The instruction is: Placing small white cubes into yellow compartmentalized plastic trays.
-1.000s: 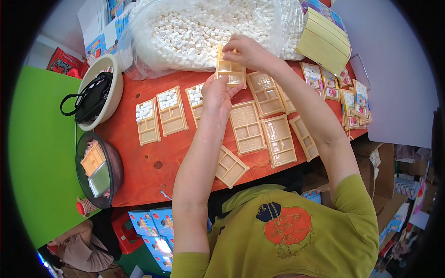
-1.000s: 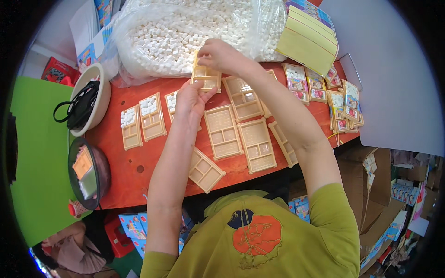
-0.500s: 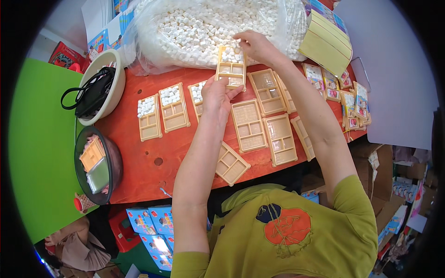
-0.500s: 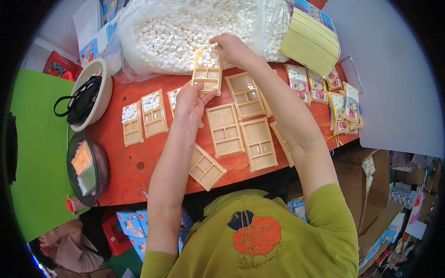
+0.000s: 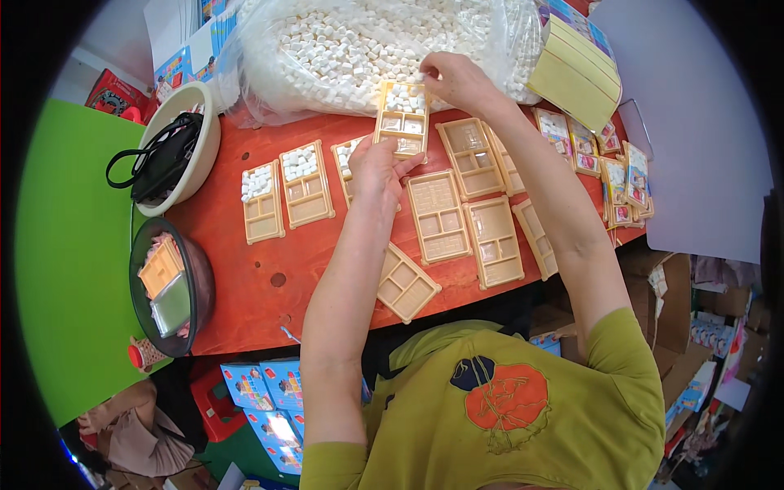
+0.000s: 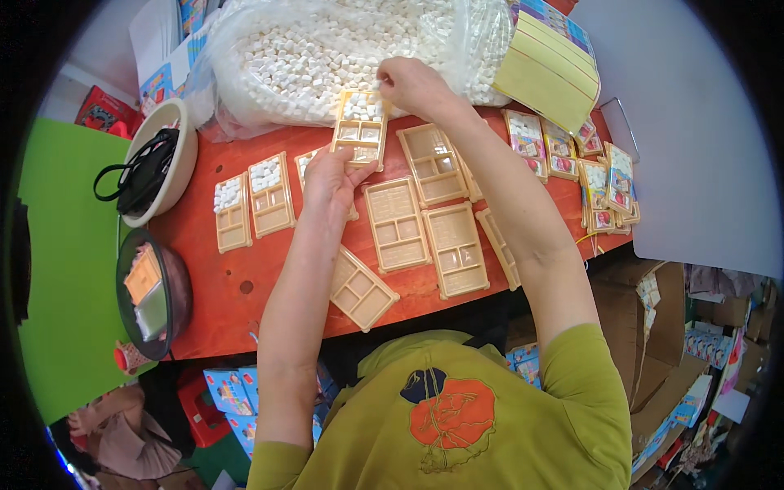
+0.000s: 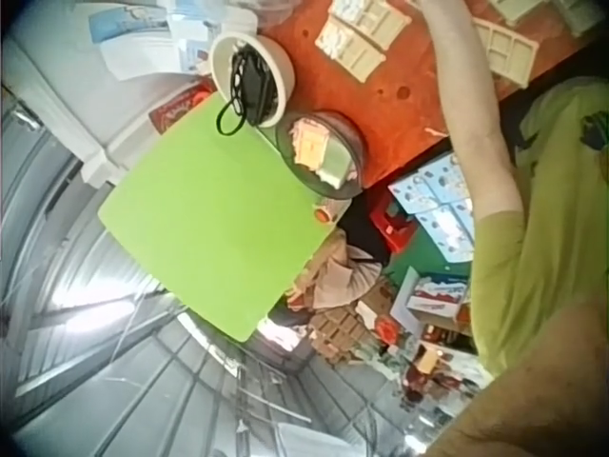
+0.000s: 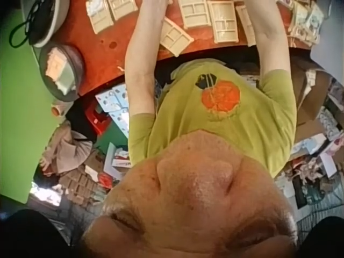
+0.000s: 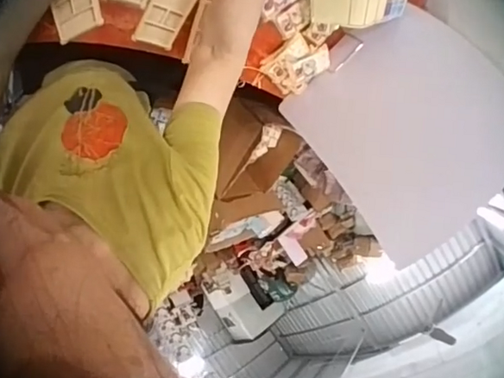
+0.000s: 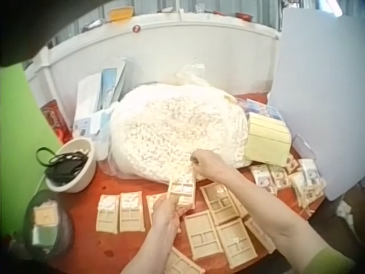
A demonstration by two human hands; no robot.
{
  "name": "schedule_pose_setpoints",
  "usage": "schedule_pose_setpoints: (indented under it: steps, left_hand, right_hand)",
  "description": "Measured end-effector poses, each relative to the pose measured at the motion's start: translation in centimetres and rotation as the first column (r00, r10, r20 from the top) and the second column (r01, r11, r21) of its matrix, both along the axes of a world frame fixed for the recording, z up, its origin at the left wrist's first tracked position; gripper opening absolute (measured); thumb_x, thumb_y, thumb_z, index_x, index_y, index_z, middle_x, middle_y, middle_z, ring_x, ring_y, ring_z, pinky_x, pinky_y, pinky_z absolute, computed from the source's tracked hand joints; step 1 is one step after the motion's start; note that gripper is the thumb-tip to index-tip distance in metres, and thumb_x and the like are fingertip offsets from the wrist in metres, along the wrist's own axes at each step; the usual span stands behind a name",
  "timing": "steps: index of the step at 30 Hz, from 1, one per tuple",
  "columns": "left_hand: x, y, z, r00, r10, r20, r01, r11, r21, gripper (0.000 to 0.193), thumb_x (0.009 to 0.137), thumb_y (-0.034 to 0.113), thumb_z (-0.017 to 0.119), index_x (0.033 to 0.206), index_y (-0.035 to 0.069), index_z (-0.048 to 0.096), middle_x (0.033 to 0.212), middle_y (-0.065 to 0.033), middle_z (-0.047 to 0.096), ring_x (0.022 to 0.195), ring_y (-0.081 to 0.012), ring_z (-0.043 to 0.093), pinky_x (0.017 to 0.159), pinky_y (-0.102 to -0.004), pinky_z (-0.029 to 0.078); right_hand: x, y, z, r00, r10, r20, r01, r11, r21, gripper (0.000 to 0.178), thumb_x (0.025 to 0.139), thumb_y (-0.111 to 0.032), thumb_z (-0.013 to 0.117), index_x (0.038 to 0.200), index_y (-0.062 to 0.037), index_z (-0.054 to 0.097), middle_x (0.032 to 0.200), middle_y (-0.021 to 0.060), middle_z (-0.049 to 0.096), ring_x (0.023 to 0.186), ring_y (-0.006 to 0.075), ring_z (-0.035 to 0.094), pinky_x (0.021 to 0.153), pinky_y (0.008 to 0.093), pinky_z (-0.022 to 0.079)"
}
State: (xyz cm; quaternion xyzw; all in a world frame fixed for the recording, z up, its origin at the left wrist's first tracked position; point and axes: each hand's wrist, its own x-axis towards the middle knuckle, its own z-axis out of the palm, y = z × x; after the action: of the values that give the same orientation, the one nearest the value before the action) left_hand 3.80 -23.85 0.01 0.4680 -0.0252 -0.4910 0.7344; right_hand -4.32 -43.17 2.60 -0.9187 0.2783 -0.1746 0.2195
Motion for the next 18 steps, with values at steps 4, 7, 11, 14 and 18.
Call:
schedule_pose_setpoints:
  steps: [4, 7, 11, 14, 18]
  left_hand:
    - [-0.4, -0.2, 0.1, 1.0, 0.022, -0.005, -0.022, 0.999, 0.033, 0.028, 0.093, -0.005, 0.044, 0.119, -0.007, 0.052, 0.11, -0.0189, 0.064, 0.088, -0.0281, 0.069, 0.066, -0.0387, 0.065]
    - [-0.4, 0.1, 0.3, 1.0, 0.008, -0.014, -0.008, 1.0, 0.012, 0.027, 0.093, -0.005, 0.044, 0.118, -0.006, 0.052, 0.109, -0.019, 0.064, 0.088, -0.0283, 0.069, 0.067, -0.0392, 0.065]
    - [-0.4, 1.1, 0.3, 1.0, 0.004, -0.018, -0.005, 1.0, -0.008, 0.024, 0.093, -0.002, 0.047, 0.116, -0.006, 0.051, 0.109, -0.0188, 0.065, 0.088, -0.0274, 0.07, 0.068, -0.0386, 0.065]
    - [-0.5, 2.9, 0.8, 1.0, 0.007, -0.001, -0.007, 1.0, -0.001, 0.023, 0.093, -0.001, 0.048, 0.116, -0.005, 0.05, 0.108, -0.0184, 0.065, 0.087, -0.0262, 0.07, 0.068, -0.0379, 0.065]
    - [-0.1, 6.3, 1.2, 0.999, -0.005, 0.046, 0.003, 0.999, 0.044, 0.024, 0.094, 0.0, 0.049, 0.118, -0.005, 0.049, 0.108, -0.0175, 0.065, 0.085, -0.0246, 0.07, 0.067, -0.037, 0.065]
  right_hand:
    - [0.2, 1.8, -0.6, 0.982, 0.157, -0.105, -0.173, 0.972, -0.158, 0.025, 0.09, -0.019, 0.058, 0.11, -0.0095, 0.07, 0.106, 0.0131, 0.065, 0.096, 0.0314, 0.064, 0.084, 0.0412, 0.052]
    - [-0.2, 2.1, -0.2, 0.981, 0.159, 0.112, -0.141, 0.979, -0.149, 0.017, 0.09, -0.012, 0.061, 0.102, -0.0037, 0.07, 0.098, 0.0143, 0.064, 0.089, 0.0315, 0.063, 0.079, 0.0377, 0.051]
    - [-0.8, 3.0, 1.1, 0.966, 0.194, 0.173, -0.19, 0.981, -0.036, 0.016, 0.089, -0.012, 0.063, 0.099, -0.0024, 0.071, 0.096, 0.0144, 0.064, 0.089, 0.0311, 0.064, 0.079, 0.0376, 0.051]
    - [-1.0, 5.1, 1.9, 0.982, 0.188, 0.018, -0.185, 0.975, -0.126, 0.016, 0.089, -0.013, 0.065, 0.098, -0.0017, 0.07, 0.094, 0.0143, 0.064, 0.088, 0.03, 0.064, 0.079, 0.0365, 0.051]
    - [-0.7, 8.5, 2.9, 0.95, 0.26, 0.174, -0.247, 0.965, -0.092, 0.018, 0.089, -0.016, 0.065, 0.098, -0.0007, 0.07, 0.093, 0.0139, 0.064, 0.085, 0.0297, 0.064, 0.076, 0.0373, 0.051]
